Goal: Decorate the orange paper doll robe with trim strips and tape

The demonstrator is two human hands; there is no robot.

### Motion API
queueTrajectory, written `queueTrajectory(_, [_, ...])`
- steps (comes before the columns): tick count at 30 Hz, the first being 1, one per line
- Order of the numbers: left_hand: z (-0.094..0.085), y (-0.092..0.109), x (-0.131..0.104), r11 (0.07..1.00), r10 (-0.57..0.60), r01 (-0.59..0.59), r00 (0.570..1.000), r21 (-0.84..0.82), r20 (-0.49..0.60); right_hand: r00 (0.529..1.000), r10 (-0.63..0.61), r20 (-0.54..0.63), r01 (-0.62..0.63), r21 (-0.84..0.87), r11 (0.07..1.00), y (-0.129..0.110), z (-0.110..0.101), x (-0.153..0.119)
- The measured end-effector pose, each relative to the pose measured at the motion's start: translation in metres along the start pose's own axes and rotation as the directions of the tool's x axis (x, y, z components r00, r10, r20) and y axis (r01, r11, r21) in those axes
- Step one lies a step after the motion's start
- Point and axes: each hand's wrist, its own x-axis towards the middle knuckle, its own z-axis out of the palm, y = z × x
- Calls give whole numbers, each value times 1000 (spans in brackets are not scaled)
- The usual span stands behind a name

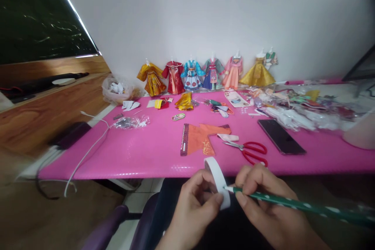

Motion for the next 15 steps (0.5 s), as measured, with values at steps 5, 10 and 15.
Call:
queueTrajectory(5, [-2,-1,0,1000,12,-12,1000,7,7,1000,-10,-7,10,-49,999,0,-1,0])
queueTrajectory(10, [-3,-2,0,1000,10,-10,1000,-8,9,1000,18,-8,-19,-100,995,-5,-1,4])
queueTrajectory(15, [-7,-6,2,1000,26,-26,1000,-5,15,998,50,-35,-53,-66,996,-7,0,6])
